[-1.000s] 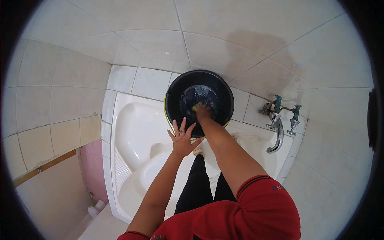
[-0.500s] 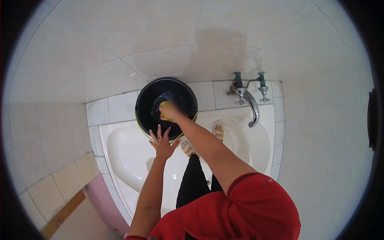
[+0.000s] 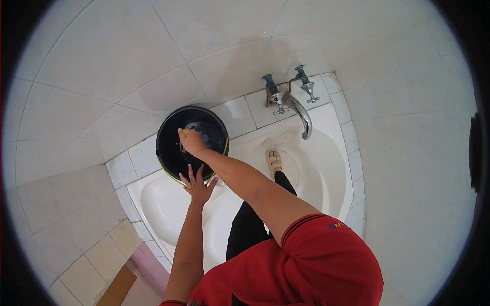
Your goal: The person cleans the tiled walls of a bathroom using a yellow sponge. They repeatedly dip the sponge into a black bucket of water and scrub various sections of the wall, including areas around the faucet and higher up on the tiles.
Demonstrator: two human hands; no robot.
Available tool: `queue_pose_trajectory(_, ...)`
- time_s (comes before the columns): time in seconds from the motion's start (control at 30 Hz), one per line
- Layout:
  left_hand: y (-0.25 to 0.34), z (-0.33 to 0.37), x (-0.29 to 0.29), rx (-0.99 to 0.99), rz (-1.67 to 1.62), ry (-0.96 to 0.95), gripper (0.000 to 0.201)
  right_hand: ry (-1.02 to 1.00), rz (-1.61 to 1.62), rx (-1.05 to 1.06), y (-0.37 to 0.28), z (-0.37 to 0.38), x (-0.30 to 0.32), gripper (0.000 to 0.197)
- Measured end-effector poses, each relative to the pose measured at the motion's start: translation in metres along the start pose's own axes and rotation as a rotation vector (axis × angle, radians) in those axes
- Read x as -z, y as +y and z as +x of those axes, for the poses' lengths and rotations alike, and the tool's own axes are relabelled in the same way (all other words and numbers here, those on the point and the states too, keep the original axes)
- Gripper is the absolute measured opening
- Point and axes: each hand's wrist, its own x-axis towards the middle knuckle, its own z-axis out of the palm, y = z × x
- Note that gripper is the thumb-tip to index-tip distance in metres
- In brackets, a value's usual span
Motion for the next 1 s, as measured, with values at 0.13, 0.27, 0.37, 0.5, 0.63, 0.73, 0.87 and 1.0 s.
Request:
queue_pose_trajectory(0.13,0.025,0.002,0.016,0.034,-0.037,-0.046,0.078,0.133,0.083,-0.004,0.009,0.007,0.027,0.041)
queue_pose_trajectory(0.27,0.007,-0.002,0.008,0.001,-0.02,0.033,0.079,-0.443,0.649,-0.39,-0.046,-0.02,0.101,0.032)
queue_pose_trajectory(0.37,0.009,-0.003,0.005,0.069,0.009,0.016,0.085,-0.545,0.914,-0.407,-0.047,-0.036,0.17,0.038)
queue_pose_trajectory(0.5,0.04,-0.008,0.008,0.156,0.117,0.087,0.089,-0.362,0.971,-0.275,-0.017,-0.051,0.283,0.042)
queue_pose_trajectory(0.63,0.104,-0.001,-0.002,0.011,0.02,0.262,0.081,-0.131,0.898,-0.271,0.002,-0.075,0.406,0.04)
queue_pose_trajectory(0.73,0.194,0.011,-0.014,-0.176,-0.431,0.139,0.068,-0.031,1.02,-0.31,0.001,-0.094,0.468,0.038)
queue_pose_trajectory(0.87,0.396,0.015,-0.006,-0.238,-1.3,-0.37,0.064,-0.049,0.955,-0.179,-0.004,-0.117,0.53,0.035)
queue_pose_trajectory(1.0,0.539,0.016,-0.016,-0.253,-1.801,-0.749,0.069,0.119,0.678,0.026,0.007,-0.134,0.595,0.029)
